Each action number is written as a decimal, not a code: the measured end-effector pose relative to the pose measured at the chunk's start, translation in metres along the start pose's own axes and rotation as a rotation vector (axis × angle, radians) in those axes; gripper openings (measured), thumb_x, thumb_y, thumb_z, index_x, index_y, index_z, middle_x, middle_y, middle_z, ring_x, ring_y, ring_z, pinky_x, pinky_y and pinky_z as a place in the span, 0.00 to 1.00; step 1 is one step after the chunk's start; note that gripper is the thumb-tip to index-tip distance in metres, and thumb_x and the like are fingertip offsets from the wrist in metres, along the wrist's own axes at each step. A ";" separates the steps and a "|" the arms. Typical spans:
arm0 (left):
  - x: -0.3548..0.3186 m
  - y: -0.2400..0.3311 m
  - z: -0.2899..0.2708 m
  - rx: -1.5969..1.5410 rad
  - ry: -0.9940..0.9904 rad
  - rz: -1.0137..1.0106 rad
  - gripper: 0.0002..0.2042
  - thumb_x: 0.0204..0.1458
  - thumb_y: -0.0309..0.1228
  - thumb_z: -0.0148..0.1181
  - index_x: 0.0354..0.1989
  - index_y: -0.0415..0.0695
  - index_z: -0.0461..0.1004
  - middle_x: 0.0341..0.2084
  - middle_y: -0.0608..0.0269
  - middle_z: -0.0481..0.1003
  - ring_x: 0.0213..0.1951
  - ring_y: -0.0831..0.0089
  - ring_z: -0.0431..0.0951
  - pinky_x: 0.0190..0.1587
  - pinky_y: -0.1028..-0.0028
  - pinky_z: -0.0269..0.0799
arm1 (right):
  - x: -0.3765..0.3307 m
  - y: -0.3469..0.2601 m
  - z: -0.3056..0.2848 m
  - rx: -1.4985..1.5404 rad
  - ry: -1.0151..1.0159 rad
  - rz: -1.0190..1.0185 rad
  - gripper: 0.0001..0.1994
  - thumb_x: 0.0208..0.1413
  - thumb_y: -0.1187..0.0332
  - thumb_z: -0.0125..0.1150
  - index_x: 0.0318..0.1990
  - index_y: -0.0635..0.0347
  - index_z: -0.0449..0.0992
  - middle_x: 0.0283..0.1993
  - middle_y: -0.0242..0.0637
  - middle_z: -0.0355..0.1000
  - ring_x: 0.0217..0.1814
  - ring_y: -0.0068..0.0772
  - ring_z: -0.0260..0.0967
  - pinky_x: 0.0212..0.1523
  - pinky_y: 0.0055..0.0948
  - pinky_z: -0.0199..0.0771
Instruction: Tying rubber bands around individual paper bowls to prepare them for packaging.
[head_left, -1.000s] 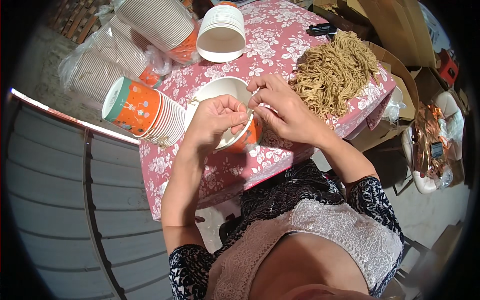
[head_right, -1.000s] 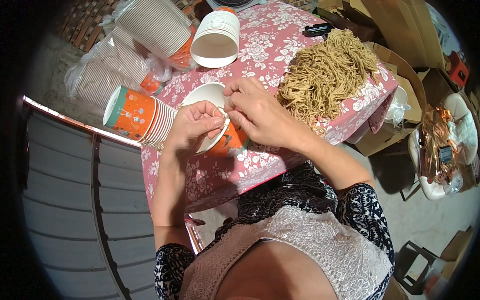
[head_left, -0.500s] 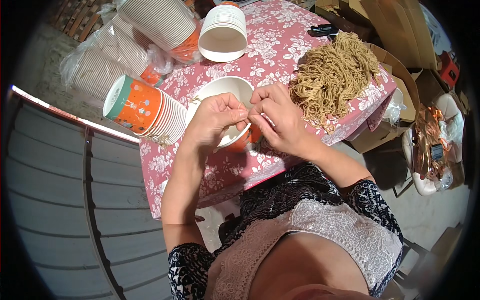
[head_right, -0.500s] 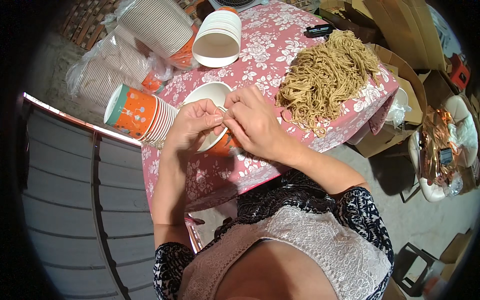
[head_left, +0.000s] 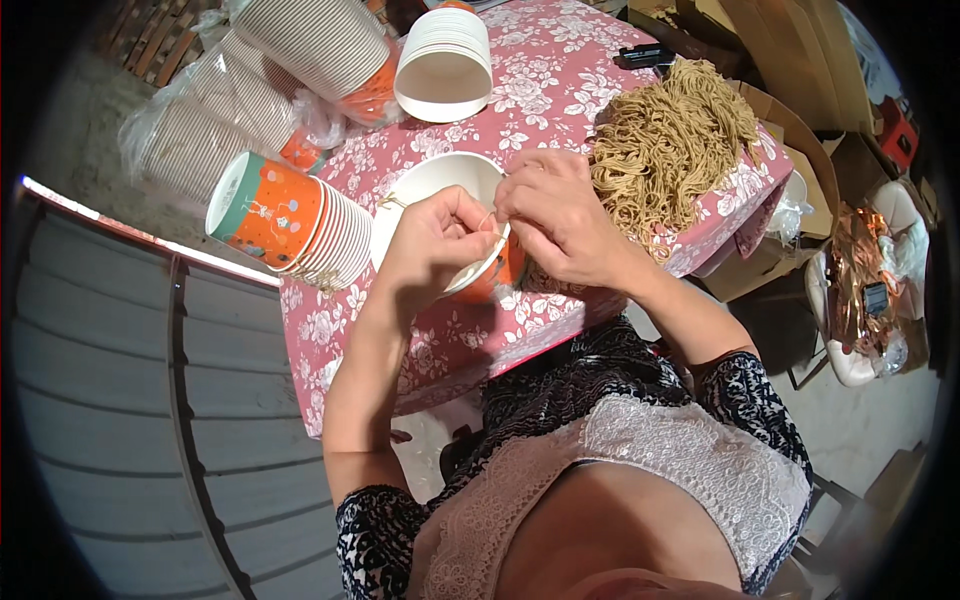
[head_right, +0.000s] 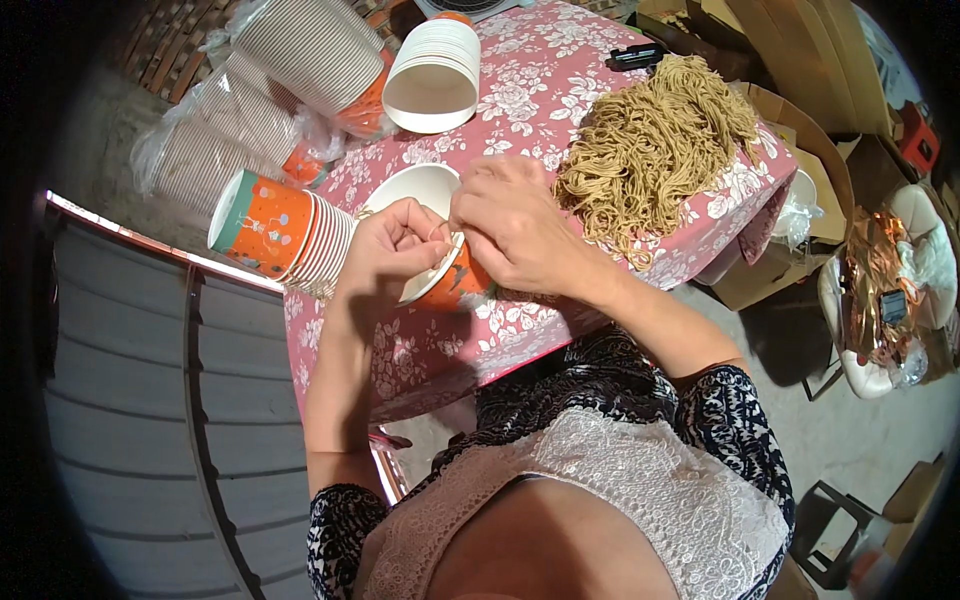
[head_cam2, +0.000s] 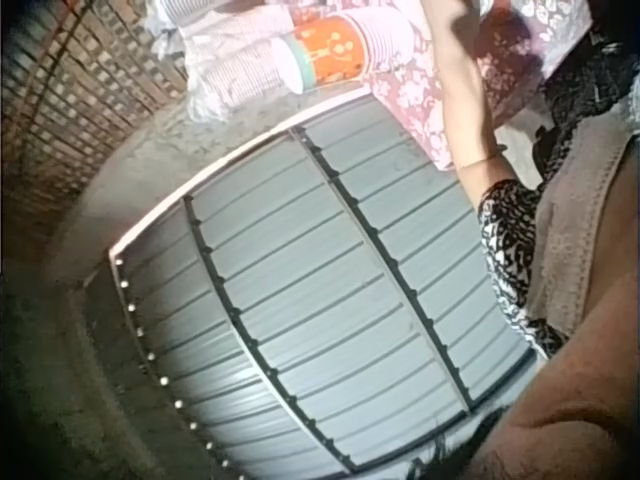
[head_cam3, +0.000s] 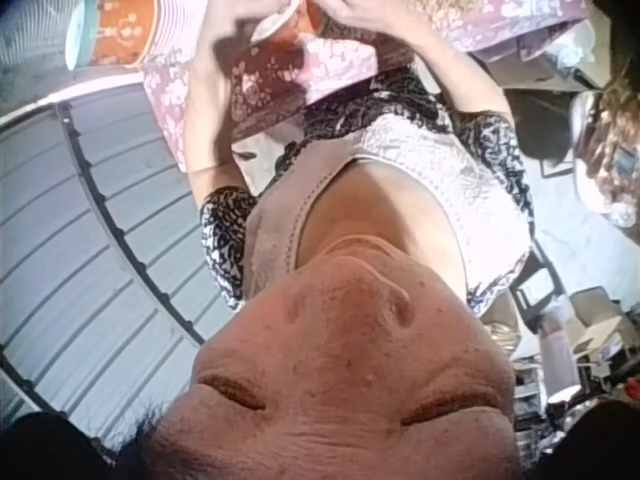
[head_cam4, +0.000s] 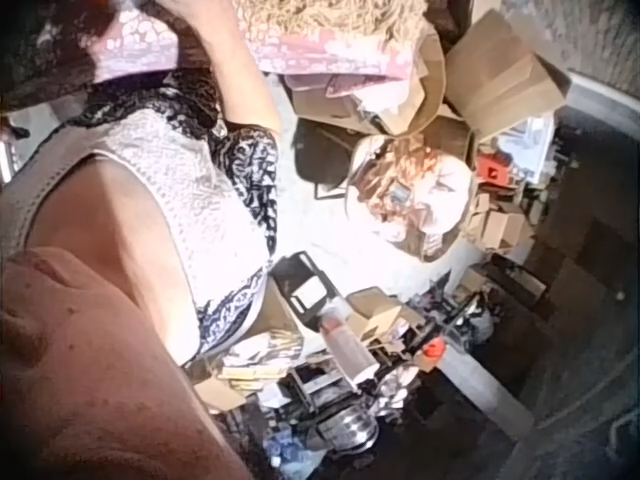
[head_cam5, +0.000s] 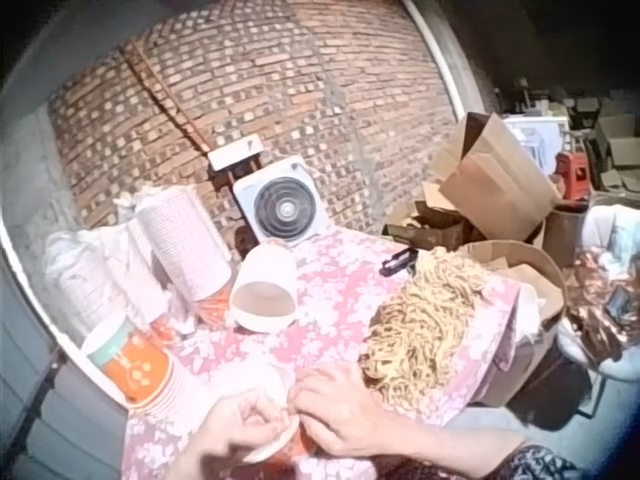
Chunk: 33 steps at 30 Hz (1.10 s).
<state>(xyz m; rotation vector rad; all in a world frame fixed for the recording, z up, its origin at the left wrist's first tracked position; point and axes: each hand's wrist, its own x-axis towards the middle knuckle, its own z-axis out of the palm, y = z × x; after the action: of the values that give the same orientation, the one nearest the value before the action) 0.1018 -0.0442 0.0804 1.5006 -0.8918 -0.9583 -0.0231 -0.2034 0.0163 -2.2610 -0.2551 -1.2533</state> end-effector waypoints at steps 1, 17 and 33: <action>-0.004 0.002 0.002 0.097 0.070 -0.028 0.04 0.50 0.17 0.58 0.32 0.36 0.71 0.29 0.62 0.76 0.29 0.80 0.73 0.31 0.78 0.70 | 0.002 -0.002 -0.001 -0.012 -0.020 -0.001 0.04 0.47 0.75 0.57 0.32 0.58 0.73 0.42 0.36 0.70 0.52 0.42 0.63 0.56 0.42 0.54; -0.012 -0.028 0.031 1.033 0.487 0.780 0.07 0.47 0.15 0.58 0.28 0.38 0.66 0.23 0.59 0.69 0.23 0.69 0.70 0.27 0.71 0.68 | 0.022 -0.014 -0.010 0.015 -0.348 0.221 0.11 0.54 0.70 0.53 0.30 0.67 0.81 0.45 0.48 0.70 0.54 0.49 0.59 0.56 0.45 0.54; -0.012 -0.032 0.026 0.976 0.463 0.805 0.07 0.49 0.15 0.58 0.30 0.38 0.67 0.25 0.59 0.71 0.23 0.72 0.71 0.27 0.74 0.69 | 0.014 0.007 0.001 0.409 -0.361 0.370 0.10 0.60 0.69 0.52 0.40 0.66 0.77 0.70 0.47 0.56 0.75 0.53 0.41 0.72 0.52 0.40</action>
<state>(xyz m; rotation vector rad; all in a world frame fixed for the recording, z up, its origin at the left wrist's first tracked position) 0.0746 -0.0389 0.0479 1.7606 -1.5271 0.4935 -0.0120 -0.2100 0.0250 -2.0375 -0.1899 -0.5424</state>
